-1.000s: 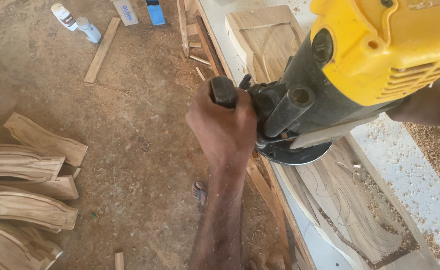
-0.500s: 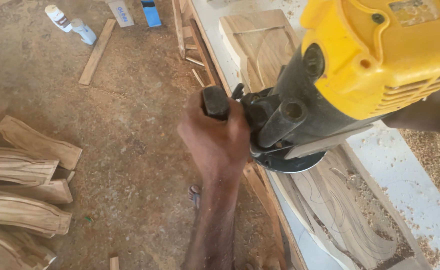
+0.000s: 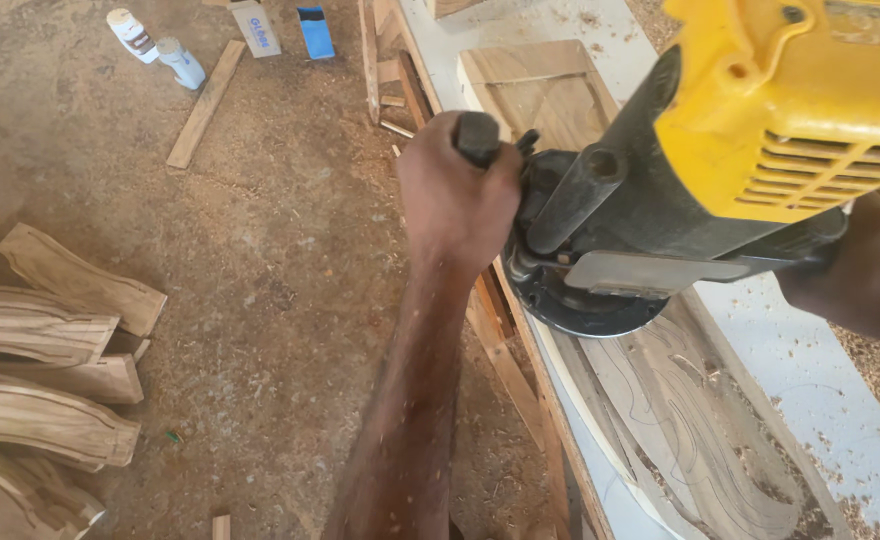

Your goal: The person uses a yellow handheld router to carve a decorative pattern into a long plank of wood. They guide the tool along the wood surface, creating grooves and removing material as wood shavings accumulate.

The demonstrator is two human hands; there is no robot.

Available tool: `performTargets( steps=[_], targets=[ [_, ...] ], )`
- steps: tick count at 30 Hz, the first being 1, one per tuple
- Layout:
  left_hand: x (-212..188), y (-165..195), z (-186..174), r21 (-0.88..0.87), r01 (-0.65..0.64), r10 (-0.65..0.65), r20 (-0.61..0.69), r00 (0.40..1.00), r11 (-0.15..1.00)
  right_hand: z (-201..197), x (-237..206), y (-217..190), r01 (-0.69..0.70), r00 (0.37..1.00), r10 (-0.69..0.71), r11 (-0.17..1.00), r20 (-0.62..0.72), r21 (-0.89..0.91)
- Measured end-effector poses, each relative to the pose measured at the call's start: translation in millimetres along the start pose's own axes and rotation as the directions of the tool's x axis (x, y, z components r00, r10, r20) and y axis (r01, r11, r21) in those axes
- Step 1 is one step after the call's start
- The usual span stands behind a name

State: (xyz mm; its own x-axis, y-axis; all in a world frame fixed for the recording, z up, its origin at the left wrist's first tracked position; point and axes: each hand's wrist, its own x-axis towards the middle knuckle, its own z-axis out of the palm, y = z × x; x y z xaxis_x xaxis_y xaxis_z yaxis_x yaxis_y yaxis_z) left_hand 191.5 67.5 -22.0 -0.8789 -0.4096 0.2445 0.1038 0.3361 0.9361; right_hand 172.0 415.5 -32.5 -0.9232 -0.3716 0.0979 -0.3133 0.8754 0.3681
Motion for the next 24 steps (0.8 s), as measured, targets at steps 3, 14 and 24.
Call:
performTargets(
  steps=[3,14,24],
  targets=[
    [8,3,1,-0.012,0.047,-0.046,0.09,0.995,0.999,-1,1,0,-0.005,1.0,0.005,1.0,-0.006,0.001],
    [8,-7,7,-0.042,0.017,-0.012,0.102,0.995,0.999,1,4,-2,-0.005,1.0,0.005,1.0,-0.019,-0.003],
    [1,0,-6,0.01,0.01,-0.01,0.038,0.999,1.0,-1,12,-3,0.006,1.0,-0.007,1.0,-0.018,-0.019]
  ],
)
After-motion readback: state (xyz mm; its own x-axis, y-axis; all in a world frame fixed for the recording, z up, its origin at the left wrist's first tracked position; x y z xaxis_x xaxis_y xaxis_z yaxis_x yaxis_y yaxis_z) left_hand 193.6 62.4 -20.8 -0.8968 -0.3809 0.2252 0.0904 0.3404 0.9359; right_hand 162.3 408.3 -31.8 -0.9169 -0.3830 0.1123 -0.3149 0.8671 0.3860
